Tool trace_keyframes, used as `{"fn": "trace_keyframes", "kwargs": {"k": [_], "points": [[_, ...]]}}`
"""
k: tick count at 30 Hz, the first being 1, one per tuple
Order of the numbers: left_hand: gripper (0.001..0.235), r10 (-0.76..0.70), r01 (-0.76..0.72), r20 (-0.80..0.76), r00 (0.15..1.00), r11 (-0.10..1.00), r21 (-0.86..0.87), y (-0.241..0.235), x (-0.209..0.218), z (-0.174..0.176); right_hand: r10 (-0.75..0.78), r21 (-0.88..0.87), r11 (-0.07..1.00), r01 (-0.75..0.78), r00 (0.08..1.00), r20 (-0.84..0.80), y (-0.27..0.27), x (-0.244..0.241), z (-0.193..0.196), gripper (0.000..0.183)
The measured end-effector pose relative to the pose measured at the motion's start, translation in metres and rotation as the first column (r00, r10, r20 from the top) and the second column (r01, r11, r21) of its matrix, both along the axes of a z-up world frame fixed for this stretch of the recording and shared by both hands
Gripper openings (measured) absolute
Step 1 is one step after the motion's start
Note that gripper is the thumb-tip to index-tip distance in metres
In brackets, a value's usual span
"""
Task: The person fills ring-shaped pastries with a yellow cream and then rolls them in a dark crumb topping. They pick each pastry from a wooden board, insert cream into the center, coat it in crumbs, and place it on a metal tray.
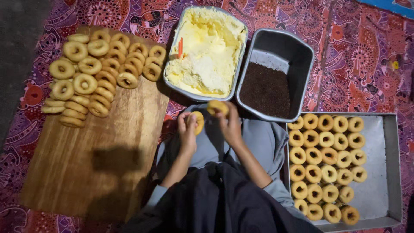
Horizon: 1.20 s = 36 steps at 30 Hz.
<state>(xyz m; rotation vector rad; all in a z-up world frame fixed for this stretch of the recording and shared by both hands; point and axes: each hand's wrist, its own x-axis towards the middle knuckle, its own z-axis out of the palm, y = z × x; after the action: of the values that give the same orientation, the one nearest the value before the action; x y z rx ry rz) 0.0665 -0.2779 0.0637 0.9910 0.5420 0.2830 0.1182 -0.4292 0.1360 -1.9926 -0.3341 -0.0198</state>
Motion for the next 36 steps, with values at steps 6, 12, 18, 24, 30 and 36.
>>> {"fn": "trace_keyframes", "kwargs": {"k": [6, 12, 18, 24, 30, 36], "points": [[0.030, 0.038, -0.014, 0.076, 0.996, 0.953, -0.302, 0.016, 0.026, -0.050, 0.372, -0.222, 0.912, -0.345, 0.923, 0.096, 0.021, 0.036, 0.025, 0.042], [0.051, -0.030, 0.033, 0.014, 0.999, 0.819, -0.573, 0.029, 0.040, -0.061, 0.285, -0.407, 0.897, -0.170, 0.928, 0.241, 0.030, 0.137, 0.014, 0.025], [0.051, 0.025, 0.019, 0.058, 0.998, 0.760, -0.650, 0.033, 0.056, -0.069, 0.534, -0.113, 0.845, -0.522, 0.828, 0.171, 0.040, 0.096, 0.003, 0.030], [0.048, 0.050, 0.046, 0.145, 0.988, 0.806, -0.590, 0.025, 0.051, -0.068, 0.231, -0.425, 0.896, -0.128, 0.952, 0.200, 0.032, 0.129, 0.009, 0.033], [0.064, 0.042, 0.059, 0.135, 0.990, 0.747, -0.662, 0.032, 0.049, -0.050, 0.558, -0.125, 0.829, -0.544, 0.795, 0.237, 0.034, 0.097, 0.006, 0.024], [0.065, 0.003, 0.110, 0.184, 0.983, 0.793, -0.599, 0.025, 0.039, -0.045, 0.306, -0.449, 0.873, -0.190, 0.930, 0.202, 0.029, 0.128, 0.013, 0.028]]}}
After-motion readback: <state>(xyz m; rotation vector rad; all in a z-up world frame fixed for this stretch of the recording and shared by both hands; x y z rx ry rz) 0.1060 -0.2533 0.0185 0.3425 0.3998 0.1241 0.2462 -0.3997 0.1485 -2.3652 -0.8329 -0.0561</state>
